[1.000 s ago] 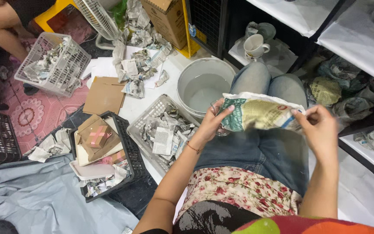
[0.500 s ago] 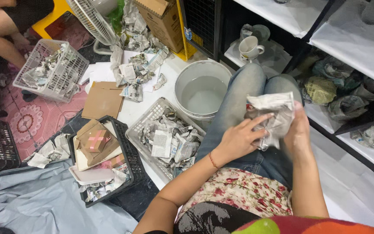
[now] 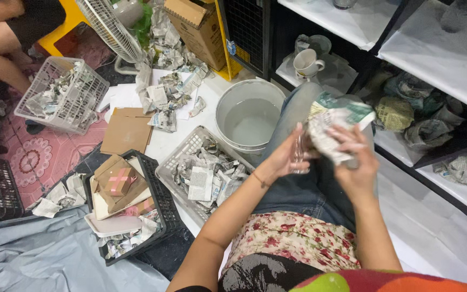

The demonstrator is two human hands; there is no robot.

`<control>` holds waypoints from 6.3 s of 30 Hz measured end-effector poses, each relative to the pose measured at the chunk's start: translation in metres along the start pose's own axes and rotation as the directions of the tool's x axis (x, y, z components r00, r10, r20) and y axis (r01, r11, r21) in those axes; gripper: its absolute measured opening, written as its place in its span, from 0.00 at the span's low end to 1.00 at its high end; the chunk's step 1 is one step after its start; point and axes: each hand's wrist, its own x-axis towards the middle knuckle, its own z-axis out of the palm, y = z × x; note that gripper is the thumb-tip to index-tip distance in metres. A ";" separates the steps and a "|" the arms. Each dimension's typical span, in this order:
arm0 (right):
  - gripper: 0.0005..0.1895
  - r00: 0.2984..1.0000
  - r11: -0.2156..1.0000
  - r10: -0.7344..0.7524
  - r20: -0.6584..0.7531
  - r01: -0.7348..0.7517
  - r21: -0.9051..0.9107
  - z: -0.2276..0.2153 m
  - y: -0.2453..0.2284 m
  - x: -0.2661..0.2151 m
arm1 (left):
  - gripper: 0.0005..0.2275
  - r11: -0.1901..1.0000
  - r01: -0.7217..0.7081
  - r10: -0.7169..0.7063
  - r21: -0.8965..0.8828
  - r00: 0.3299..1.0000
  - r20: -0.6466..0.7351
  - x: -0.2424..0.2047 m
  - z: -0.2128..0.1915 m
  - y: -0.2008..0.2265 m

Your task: The person sits on the floor and repeatedly unwraps small ceramic items from newspaper. They place the unwrapped items on a nearby shelf and discard the paper into a basket. The process continues with multiple items throughout the clip.

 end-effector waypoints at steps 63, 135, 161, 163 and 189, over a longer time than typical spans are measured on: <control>0.10 0.947 0.978 -0.005 0.321 0.071 -0.195 0.181 -0.031 0.067 | 0.14 0.501 -0.280 0.861 0.819 0.256 -0.439 -0.153 -0.021 0.058; 0.27 0.948 0.911 0.315 0.031 -0.312 0.270 0.073 0.149 0.204 | 0.19 0.075 -0.416 0.919 0.906 0.382 0.099 0.235 0.031 0.183; 0.36 0.960 0.920 0.212 0.185 -0.260 0.293 0.134 0.202 0.311 | 0.18 -0.039 -0.222 0.934 0.974 0.338 0.114 0.250 0.007 0.326; 0.36 0.962 0.941 0.204 0.181 -0.244 0.235 0.134 0.199 0.311 | 0.17 -0.046 -0.218 0.929 0.975 0.349 0.122 0.247 0.010 0.325; 0.34 0.953 0.948 0.303 0.000 -0.302 -0.105 0.042 0.192 0.302 | 0.18 -0.371 -0.117 0.805 0.921 0.454 0.382 0.317 0.039 0.293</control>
